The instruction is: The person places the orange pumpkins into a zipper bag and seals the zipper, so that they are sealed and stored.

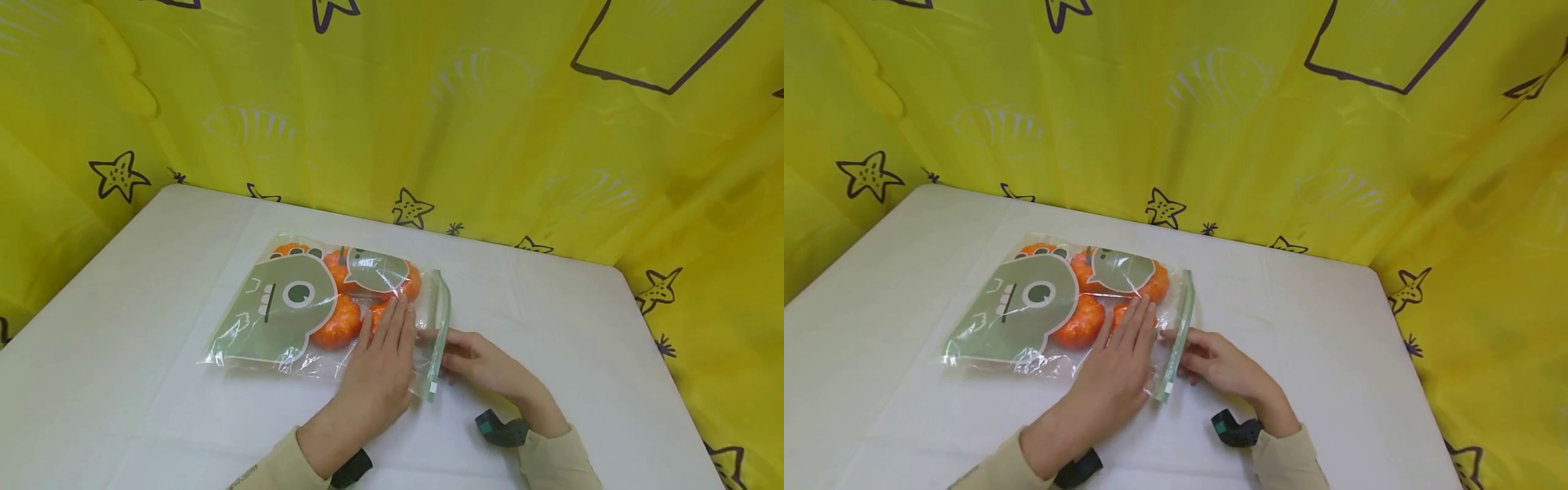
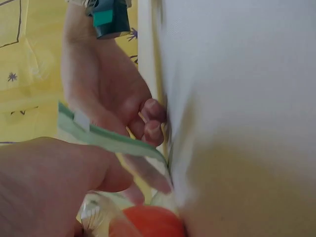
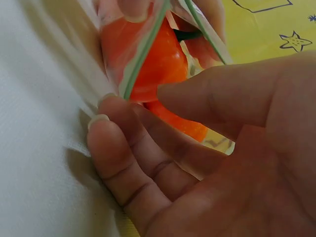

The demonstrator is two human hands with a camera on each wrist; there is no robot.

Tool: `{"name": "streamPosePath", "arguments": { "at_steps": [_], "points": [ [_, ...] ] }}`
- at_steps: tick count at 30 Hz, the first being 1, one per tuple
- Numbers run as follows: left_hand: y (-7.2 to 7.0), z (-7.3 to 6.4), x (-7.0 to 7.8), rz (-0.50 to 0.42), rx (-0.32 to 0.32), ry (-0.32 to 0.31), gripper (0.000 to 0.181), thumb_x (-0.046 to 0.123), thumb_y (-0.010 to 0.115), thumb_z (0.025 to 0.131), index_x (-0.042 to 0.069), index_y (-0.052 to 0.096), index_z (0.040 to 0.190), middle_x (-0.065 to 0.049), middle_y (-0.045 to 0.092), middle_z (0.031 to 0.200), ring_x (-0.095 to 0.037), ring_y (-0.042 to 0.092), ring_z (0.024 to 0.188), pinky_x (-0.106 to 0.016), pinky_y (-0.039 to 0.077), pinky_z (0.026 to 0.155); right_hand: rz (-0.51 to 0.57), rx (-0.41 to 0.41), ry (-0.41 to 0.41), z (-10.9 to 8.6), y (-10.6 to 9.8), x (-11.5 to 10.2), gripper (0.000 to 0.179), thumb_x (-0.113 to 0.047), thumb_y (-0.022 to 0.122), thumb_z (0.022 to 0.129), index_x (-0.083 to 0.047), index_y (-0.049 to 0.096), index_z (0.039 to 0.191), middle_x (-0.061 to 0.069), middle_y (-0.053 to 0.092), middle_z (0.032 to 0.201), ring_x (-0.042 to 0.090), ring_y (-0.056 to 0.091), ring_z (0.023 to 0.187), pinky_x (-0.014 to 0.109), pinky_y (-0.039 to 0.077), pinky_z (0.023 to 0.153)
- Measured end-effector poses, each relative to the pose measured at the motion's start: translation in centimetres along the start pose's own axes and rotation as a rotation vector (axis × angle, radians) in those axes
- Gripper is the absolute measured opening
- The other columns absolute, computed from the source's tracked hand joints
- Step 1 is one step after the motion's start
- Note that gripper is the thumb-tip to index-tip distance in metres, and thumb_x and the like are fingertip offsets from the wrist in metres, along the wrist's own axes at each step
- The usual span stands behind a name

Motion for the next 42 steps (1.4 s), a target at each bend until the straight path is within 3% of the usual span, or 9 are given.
{"name": "streamPosePath", "arguments": {
  "at_steps": [6, 10, 18, 23, 29, 32, 38, 42],
  "points": [
    [-0.1, 0.1, -1.1, -0.035, 0.015, -0.061, 0.088, 0.028, 0.066, 0.086, -0.006, 0.021, 0.154, -0.021, 0.022, 0.163, -0.036, 0.018, 0.153, -0.052, 0.021, 0.122, 0.022, -0.021, -0.028, 0.0, 0.3, -0.2, 0.043, -0.003, 0.046, 0.101, -0.006, 0.051, 0.143, 0.012, 0.062, 0.095, 0.017, 0.059, 0.080, 0.027, 0.055, 0.070],
    [0.1, 0.1, -1.1, -0.047, 0.023, -0.060, 0.085, 0.026, 0.065, 0.086, -0.007, 0.023, 0.153, -0.022, 0.023, 0.162, -0.037, 0.019, 0.153, -0.054, 0.020, 0.122, 0.015, -0.014, -0.007, 0.0, 0.4, -0.1, 0.043, -0.003, 0.046, 0.100, -0.009, 0.052, 0.143, 0.011, 0.061, 0.091, 0.016, 0.059, 0.079, 0.026, 0.054, 0.070],
    [0.1, 0.0, -0.9, -0.068, 0.026, -0.045, 0.079, 0.022, 0.058, 0.089, -0.007, 0.023, 0.153, -0.022, 0.020, 0.163, -0.036, 0.016, 0.153, -0.054, 0.022, 0.121, -0.022, 0.019, 0.023, 0.2, 0.2, -0.1, 0.047, -0.004, 0.050, 0.099, -0.010, 0.050, 0.145, 0.014, 0.064, 0.109, 0.015, 0.059, 0.077, 0.026, 0.054, 0.070],
    [-0.2, 0.0, -1.0, -0.075, 0.026, -0.046, 0.078, 0.021, 0.058, 0.089, -0.006, 0.024, 0.153, -0.021, 0.021, 0.163, -0.036, 0.018, 0.153, -0.053, 0.022, 0.122, 0.009, 0.005, 0.023, 0.0, 0.2, -0.1, 0.047, -0.001, 0.049, 0.099, -0.012, 0.051, 0.144, 0.013, 0.064, 0.114, 0.018, 0.060, 0.078, 0.027, 0.055, 0.070],
    [0.0, 0.0, -0.9, -0.044, 0.031, -0.041, 0.076, 0.021, 0.056, 0.091, -0.006, 0.022, 0.153, -0.022, 0.019, 0.164, -0.037, 0.017, 0.153, -0.052, 0.021, 0.122, 0.014, 0.004, 0.034, 0.1, 0.2, 0.0, 0.046, -0.004, 0.049, 0.099, -0.013, 0.051, 0.145, 0.015, 0.063, 0.116, 0.019, 0.060, 0.081, 0.028, 0.055, 0.071],
    [0.2, 0.0, -0.7, -0.006, 0.027, -0.041, 0.078, 0.023, 0.057, 0.093, -0.006, 0.019, 0.154, -0.022, 0.016, 0.164, -0.036, 0.015, 0.154, -0.052, 0.021, 0.122, -0.010, 0.012, 0.057, 0.0, -0.1, 0.2, 0.045, -0.006, 0.050, 0.100, -0.012, 0.051, 0.144, 0.013, 0.065, 0.106, 0.020, 0.062, 0.079, 0.029, 0.056, 0.072],
    [0.4, 0.0, 0.1, 0.068, 0.023, 0.001, 0.095, 0.030, 0.070, 0.086, 0.001, 0.014, 0.158, -0.019, 0.006, 0.167, -0.036, 0.006, 0.155, -0.056, 0.016, 0.123, -0.036, 0.033, 0.136, -0.9, -1.3, 0.5, 0.029, -0.021, 0.056, 0.100, -0.007, 0.057, 0.125, 0.012, 0.067, 0.091, 0.023, 0.063, 0.079, 0.029, 0.054, 0.075],
    [0.6, -0.2, 0.4, 0.087, -0.002, 0.014, 0.099, 0.031, 0.074, 0.082, 0.007, 0.016, 0.159, -0.016, 0.002, 0.168, -0.036, 0.003, 0.155, -0.060, 0.012, 0.122, -0.040, -0.043, 0.184, -1.4, -0.8, 0.7, 0.027, -0.028, 0.058, 0.099, -0.004, 0.061, 0.112, 0.010, 0.069, 0.091, 0.021, 0.063, 0.080, 0.028, 0.054, 0.072]
  ]
}}
Point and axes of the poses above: each hand's wrist, its own z-axis towards the middle knuckle, its own y-axis out of the palm, x = y × z, the point moved 10 cm from there along z, towards the middle knuckle
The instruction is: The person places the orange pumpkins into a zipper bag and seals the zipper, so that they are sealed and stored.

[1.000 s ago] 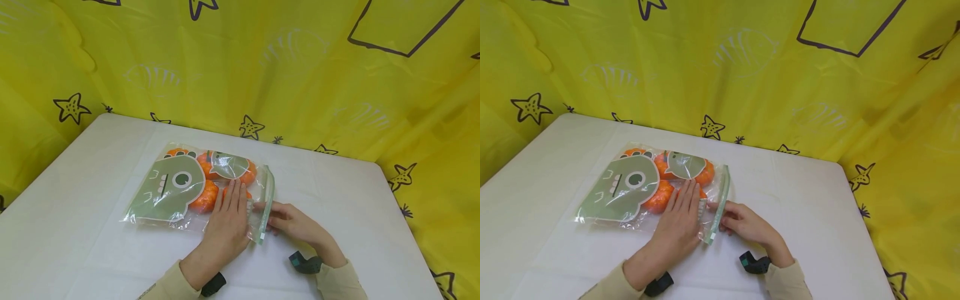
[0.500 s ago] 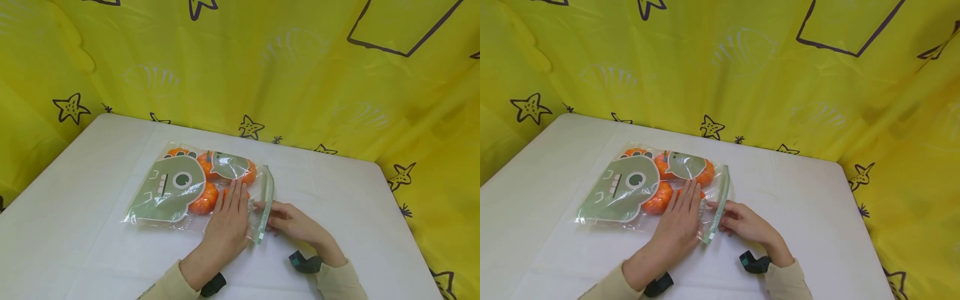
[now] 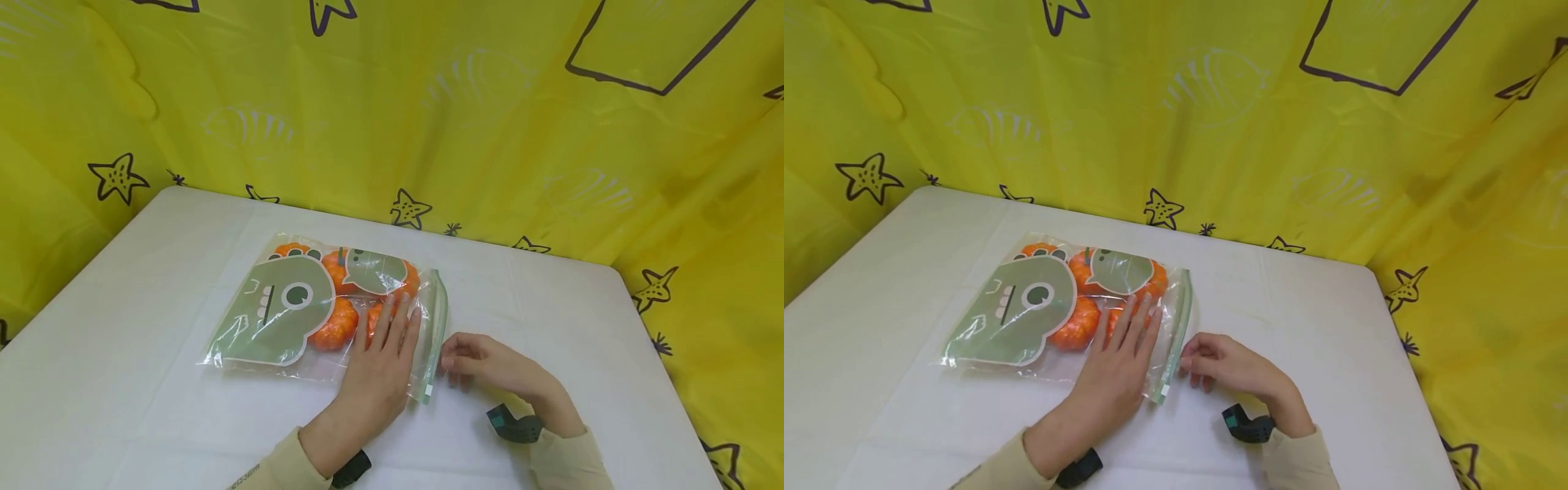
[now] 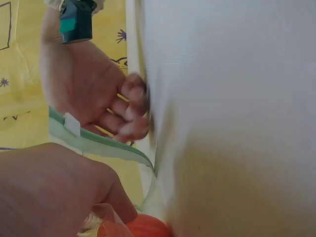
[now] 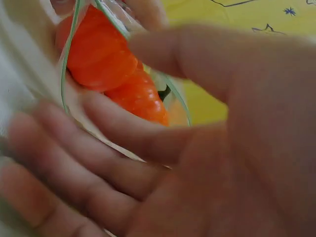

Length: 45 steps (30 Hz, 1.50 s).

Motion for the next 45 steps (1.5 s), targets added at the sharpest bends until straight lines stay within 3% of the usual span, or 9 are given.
{"name": "streamPosePath", "arguments": {
  "at_steps": [5, 10, 14, 21, 28, 36, 39, 42, 45],
  "points": [
    [0.3, 0.1, -0.2, 0.023, -0.019, -0.008, 0.100, 0.032, 0.074, 0.083, 0.005, 0.015, 0.159, -0.015, 0.001, 0.168, -0.036, 0.005, 0.155, -0.059, 0.014, 0.122, -0.039, -0.066, 0.013, 0.4, 1.0, -0.1, 0.028, -0.033, 0.056, 0.100, -0.007, 0.068, 0.103, 0.007, 0.067, 0.082, 0.017, 0.061, 0.072, 0.027, 0.054, 0.065],
    [0.2, 0.3, -0.7, 0.042, 0.010, -0.033, 0.098, 0.032, 0.074, 0.083, 0.002, 0.016, 0.158, -0.015, 0.005, 0.168, -0.036, 0.011, 0.154, -0.058, 0.019, 0.121, -0.009, -0.029, 0.042, 1.0, 1.6, -0.6, 0.034, -0.039, 0.056, 0.100, -0.007, 0.067, 0.101, 0.007, 0.070, 0.082, 0.017, 0.061, 0.067, 0.028, 0.053, 0.060],
    [-0.1, 0.3, -1.1, 0.055, 0.040, -0.045, 0.099, 0.032, 0.075, 0.082, 0.002, 0.018, 0.157, -0.016, 0.006, 0.167, -0.036, 0.012, 0.154, -0.059, 0.020, 0.120, 0.104, 0.006, 0.074, 1.3, 2.0, -0.6, 0.037, -0.035, 0.062, 0.097, 0.000, 0.058, 0.108, 0.010, 0.073, 0.083, 0.018, 0.065, 0.065, 0.029, 0.056, 0.060],
    [-0.5, 0.0, 0.2, 0.097, 0.086, 0.017, 0.096, 0.034, 0.075, 0.082, 0.002, 0.023, 0.156, -0.017, 0.012, 0.166, -0.036, 0.009, 0.155, -0.064, 0.016, 0.119, 0.264, 0.112, 0.064, 1.4, 1.2, -0.5, 0.051, -0.020, 0.070, 0.091, 0.005, 0.039, 0.121, 0.012, 0.074, 0.078, 0.021, 0.070, 0.063, 0.033, 0.060, 0.067],
    [0.2, 0.0, 1.0, 0.112, 0.020, 0.031, 0.090, 0.041, 0.068, 0.088, 0.006, 0.023, 0.157, -0.013, 0.015, 0.167, -0.033, 0.007, 0.155, -0.062, 0.011, 0.121, 0.292, 0.180, 0.060, 1.3, 0.2, -0.4, 0.050, -0.021, 0.070, 0.091, 0.005, 0.042, 0.122, 0.007, 0.073, 0.075, 0.018, 0.065, 0.059, 0.033, 0.058, 0.064],
    [-0.1, 0.0, 0.8, 0.146, 0.046, 0.027, 0.081, 0.038, 0.063, 0.092, 0.000, 0.027, 0.155, -0.017, 0.019, 0.165, -0.034, 0.010, 0.155, -0.063, 0.012, 0.121, 0.259, 0.113, 0.140, 1.2, 1.3, 0.4, 0.048, -0.034, 0.070, 0.091, 0.003, 0.049, 0.113, 0.011, 0.074, 0.075, 0.018, 0.067, 0.060, 0.031, 0.057, 0.057],
    [-0.3, 0.0, 0.7, 0.135, 0.082, 0.023, 0.088, 0.044, 0.067, 0.089, 0.000, 0.028, 0.154, -0.018, 0.020, 0.164, -0.035, 0.012, 0.154, -0.062, 0.012, 0.121, 0.250, 0.037, 0.116, 1.3, 2.0, 0.1, 0.041, -0.034, 0.066, 0.094, 0.003, 0.054, 0.107, 0.015, 0.075, 0.080, 0.020, 0.070, 0.065, 0.031, 0.058, 0.057],
    [-0.6, 0.0, 0.8, 0.113, 0.110, 0.028, 0.093, 0.045, 0.072, 0.085, 0.006, 0.027, 0.156, -0.018, 0.020, 0.165, -0.035, 0.013, 0.154, -0.061, 0.014, 0.121, 0.244, -0.048, 0.072, 1.4, 2.7, -0.4, 0.035, -0.033, 0.061, 0.098, 0.002, 0.062, 0.101, 0.018, 0.075, 0.084, 0.020, 0.072, 0.067, 0.029, 0.058, 0.058],
    [-0.6, -0.1, 0.8, 0.105, 0.117, 0.039, 0.089, 0.040, 0.073, 0.085, 0.012, 0.027, 0.157, -0.017, 0.017, 0.165, -0.034, 0.013, 0.154, -0.060, 0.016, 0.121, 0.250, -0.064, 0.037, 1.4, 2.8, -0.9, 0.032, -0.029, 0.061, 0.098, 0.002, 0.064, 0.099, 0.018, 0.075, 0.083, 0.019, 0.072, 0.066, 0.029, 0.059, 0.059]
  ]
}}
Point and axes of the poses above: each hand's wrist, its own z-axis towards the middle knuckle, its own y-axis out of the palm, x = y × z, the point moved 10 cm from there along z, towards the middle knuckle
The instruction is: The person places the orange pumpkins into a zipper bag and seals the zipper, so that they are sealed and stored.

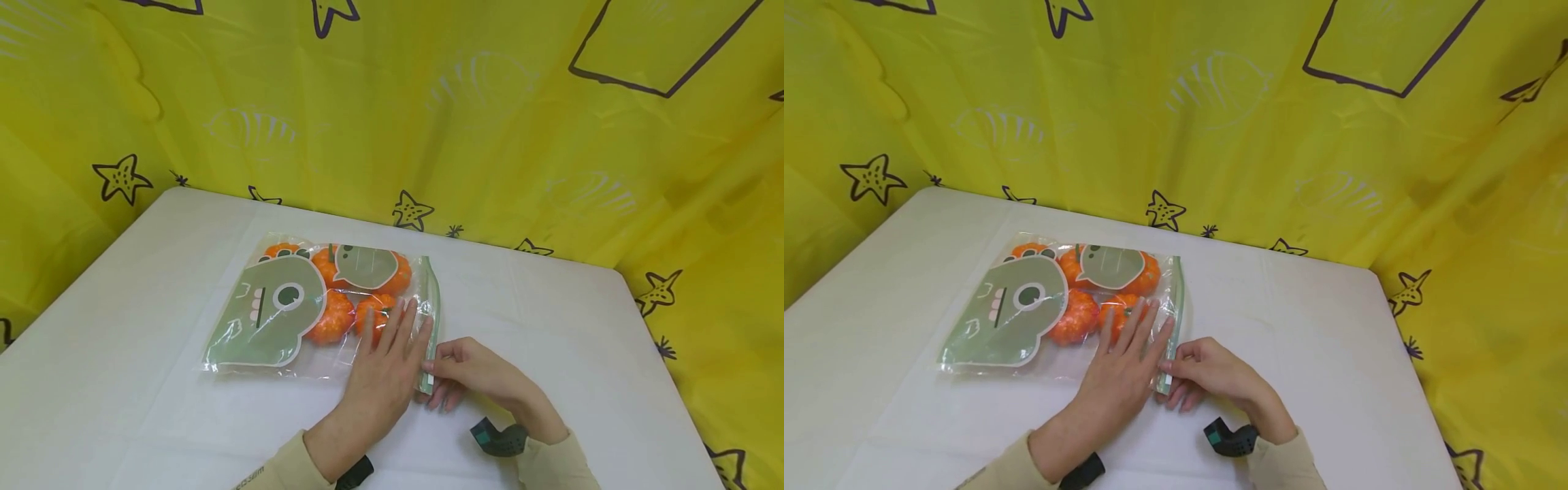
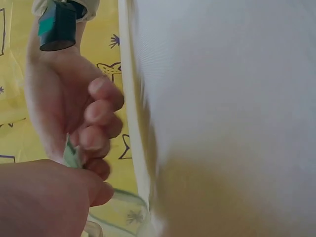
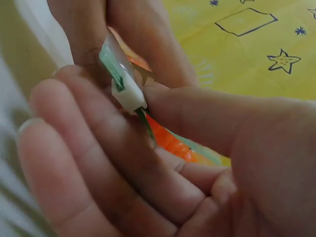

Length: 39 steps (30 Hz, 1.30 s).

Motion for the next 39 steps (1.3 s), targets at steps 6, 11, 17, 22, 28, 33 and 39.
{"name": "streamPosePath", "arguments": {
  "at_steps": [6, 11, 17, 22, 28, 33, 39],
  "points": [
    [0.3, -0.1, 0.1, -0.011, -0.027, 0.007, 0.095, 0.039, 0.076, 0.083, 0.007, 0.026, 0.157, -0.016, 0.015, 0.166, -0.034, 0.012, 0.155, -0.060, 0.014, 0.121, 0.012, -0.023, -0.038, -0.2, 0.4, -0.5, 0.031, -0.025, 0.062, 0.097, 0.005, 0.064, 0.093, 0.018, 0.075, 0.083, 0.019, 0.072, 0.066, 0.029, 0.058, 0.057],
    [0.3, -0.1, 0.1, -0.005, -0.037, 0.003, 0.093, 0.037, 0.075, 0.084, 0.006, 0.026, 0.156, -0.016, 0.016, 0.166, -0.034, 0.012, 0.155, -0.060, 0.015, 0.122, 0.013, -0.032, -0.041, -0.2, 0.4, -0.4, 0.031, -0.025, 0.062, 0.098, 0.005, 0.066, 0.094, 0.017, 0.076, 0.083, 0.018, 0.072, 0.066, 0.029, 0.058, 0.058],
    [0.4, -0.1, 0.0, 0.000, -0.058, 0.000, 0.088, 0.035, 0.072, 0.086, 0.006, 0.026, 0.156, -0.016, 0.015, 0.166, -0.034, 0.011, 0.155, -0.060, 0.013, 0.122, 0.003, -0.035, -0.044, -0.3, 0.2, -0.3, 0.036, -0.028, 0.057, 0.101, 0.006, 0.068, 0.097, 0.016, 0.075, 0.081, 0.018, 0.071, 0.065, 0.029, 0.058, 0.058],
    [0.2, -0.1, -0.2, 0.015, -0.026, -0.019, 0.082, 0.032, 0.069, 0.089, 0.007, 0.028, 0.156, -0.016, 0.018, 0.165, -0.034, 0.013, 0.154, -0.059, 0.015, 0.122, -0.002, -0.080, -0.043, -0.2, 0.9, -0.5, 0.038, -0.028, 0.059, 0.099, 0.009, 0.067, 0.094, 0.010, 0.074, 0.077, 0.015, 0.069, 0.063, 0.027, 0.057, 0.056],
    [0.2, -0.3, 0.1, -0.010, -0.014, 0.000, 0.073, 0.028, 0.063, 0.093, 0.007, 0.031, 0.155, -0.011, 0.023, 0.165, -0.030, 0.015, 0.155, -0.057, 0.015, 0.122, 0.014, -0.052, -0.061, -0.3, 0.7, -0.8, 0.039, -0.025, 0.060, 0.098, 0.013, 0.065, 0.091, 0.003, 0.070, 0.068, 0.011, 0.064, 0.057, 0.022, 0.053, 0.052],
    [0.4, -0.2, 0.4, -0.001, -0.030, 0.010, 0.069, 0.027, 0.062, 0.094, 0.006, 0.034, 0.154, -0.010, 0.026, 0.164, -0.027, 0.017, 0.154, -0.056, 0.016, 0.122, 0.011, -0.041, -0.071, -0.3, 0.6, -0.8, 0.040, -0.024, 0.059, 0.099, 0.014, 0.064, 0.090, 0.002, 0.069, 0.066, 0.010, 0.063, 0.055, 0.022, 0.053, 0.050],
    [0.9, -0.2, 0.7, 0.011, -0.101, 0.016, 0.070, 0.029, 0.063, 0.093, 0.007, 0.035, 0.153, -0.010, 0.025, 0.164, -0.027, 0.016, 0.155, -0.055, 0.016, 0.123, 0.014, 0.012, -0.076, -0.1, -0.1, -0.5, 0.040, -0.024, 0.057, 0.100, 0.013, 0.065, 0.087, 0.002, 0.069, 0.065, 0.011, 0.064, 0.054, 0.023, 0.052, 0.049]
  ]
}}
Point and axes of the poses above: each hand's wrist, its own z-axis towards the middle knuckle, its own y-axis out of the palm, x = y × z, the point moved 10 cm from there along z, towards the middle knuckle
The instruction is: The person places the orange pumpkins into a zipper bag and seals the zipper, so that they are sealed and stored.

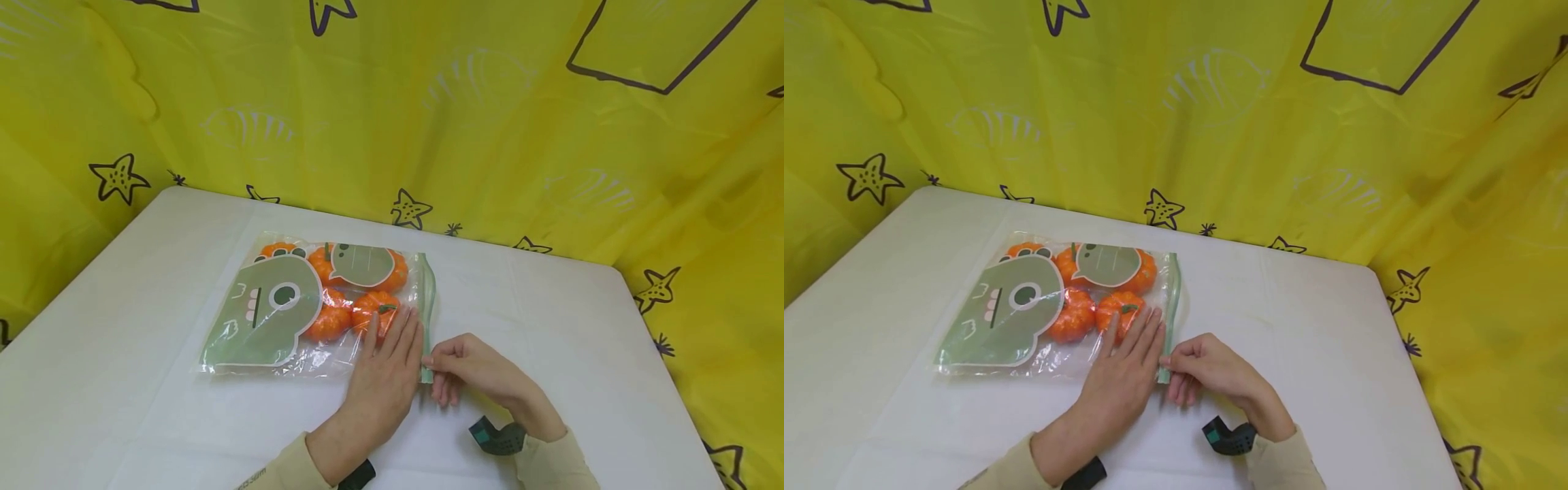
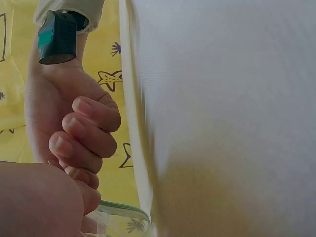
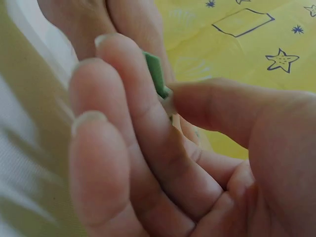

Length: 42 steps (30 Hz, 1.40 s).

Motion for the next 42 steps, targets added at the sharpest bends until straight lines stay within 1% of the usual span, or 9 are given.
{"name": "streamPosePath", "arguments": {
  "at_steps": [10, 13, 17, 20, 25, 28, 32, 35, 42],
  "points": [
    [-0.3, -0.1, 0.6, 0.022, -0.001, 0.030, 0.064, 0.029, 0.060, 0.095, 0.006, 0.040, 0.151, -0.009, 0.031, 0.162, -0.026, 0.019, 0.154, -0.054, 0.019, 0.122, -0.017, 0.099, -0.015, 0.2, -1.3, 0.1, 0.037, -0.025, 0.053, 0.102, 0.006, 0.064, 0.085, 0.002, 0.068, 0.065, 0.012, 0.061, 0.053, 0.027, 0.053, 0.051],
    [-0.2, -0.2, 0.9, 0.029, -0.043, 0.050, 0.065, 0.032, 0.060, 0.096, 0.007, 0.039, 0.152, -0.009, 0.029, 0.163, -0.026, 0.016, 0.155, -0.055, 0.017, 0.123, -0.027, 0.140, 0.001, 0.3, -1.9, 0.3, 0.037, -0.026, 0.053, 0.102, 0.004, 0.064, 0.084, 0.002, 0.067, 0.064, 0.013, 0.060, 0.052, 0.028, 0.053, 0.051],
    [-0.2, -0.3, 1.5, 0.036, -0.076, 0.076, 0.063, 0.034, 0.056, 0.098, 0.008, 0.039, 0.152, -0.009, 0.028, 0.163, -0.026, 0.014, 0.155, -0.055, 0.016, 0.123, -0.013, 0.191, 0.023, 0.3, -2.6, 0.7, 0.035, -0.027, 0.054, 0.101, 0.002, 0.064, 0.082, 0.002, 0.066, 0.064, 0.013, 0.058, 0.052, 0.027, 0.053, 0.052],
    [-0.2, -0.5, 1.8, 0.029, -0.084, 0.091, 0.063, 0.034, 0.056, 0.098, 0.008, 0.038, 0.152, -0.009, 0.028, 0.164, -0.027, 0.015, 0.155, -0.055, 0.016, 0.123, 0.010, 0.223, 0.013, 0.3, -3.0, 0.8, 0.034, -0.024, 0.054, 0.101, 0.002, 0.062, 0.081, 0.001, 0.065, 0.065, 0.012, 0.058, 0.051, 0.025, 0.052, 0.052],
    [0.0, -0.6, 2.4, 0.029, -0.131, 0.115, 0.068, 0.037, 0.057, 0.097, 0.009, 0.033, 0.155, -0.008, 0.024, 0.165, -0.027, 0.012, 0.155, -0.056, 0.012, 0.123, 0.048, 0.270, 0.000, 0.4, -3.7, 1.1, 0.031, -0.020, 0.054, 0.101, 0.005, 0.063, 0.085, 0.002, 0.064, 0.066, 0.010, 0.057, 0.051, 0.024, 0.052, 0.051],
    [0.1, -0.8, 2.7, 0.044, -0.125, 0.125, 0.067, 0.038, 0.055, 0.098, 0.009, 0.032, 0.155, -0.008, 0.024, 0.165, -0.026, 0.011, 0.156, -0.056, 0.012, 0.124, 0.063, 0.296, 0.010, 0.3, -4.1, 1.3, 0.030, -0.020, 0.054, 0.101, 0.006, 0.064, 0.091, 0.001, 0.064, 0.068, 0.010, 0.057, 0.052, 0.024, 0.053, 0.052],
    [0.0, -1.0, 3.1, 0.060, -0.096, 0.132, 0.063, 0.037, 0.050, 0.100, 0.009, 0.034, 0.154, -0.007, 0.026, 0.164, -0.025, 0.013, 0.155, -0.054, 0.014, 0.124, 0.073, 0.327, 0.033, 0.3, -4.6, 1.8, 0.031, -0.021, 0.051, 0.102, 0.008, 0.064, 0.102, 0.000, 0.066, 0.072, 0.009, 0.059, 0.053, 0.024, 0.055, 0.054],
    [0.1, -1.1, 3.3, 0.058, -0.083, 0.133, 0.060, 0.036, 0.049, 0.100, 0.010, 0.036, 0.153, -0.006, 0.028, 0.164, -0.024, 0.014, 0.155, -0.052, 0.015, 0.124, 0.082, 0.356, 0.051, 0.3, -4.9, 2.1, 0.033, -0.020, 0.049, 0.103, 0.009, 0.063, 0.108, 0.001, 0.067, 0.075, 0.010, 0.062, 0.058, 0.026, 0.057, 0.057],
    [0.2, -1.2, 3.8, 0.068, -0.070, 0.120, 0.058, 0.036, 0.047, 0.100, 0.011, 0.039, 0.152, -0.005, 0.030, 0.163, -0.022, 0.015, 0.155, -0.050, 0.017, 0.124, 0.104, 0.428, 0.090, 0.4, -6.0, 2.8, 0.034, -0.022, 0.050, 0.103, 0.009, 0.063, 0.110, 0.003, 0.067, 0.079, 0.014, 0.065, 0.069, 0.029, 0.060, 0.063]
  ]
}}
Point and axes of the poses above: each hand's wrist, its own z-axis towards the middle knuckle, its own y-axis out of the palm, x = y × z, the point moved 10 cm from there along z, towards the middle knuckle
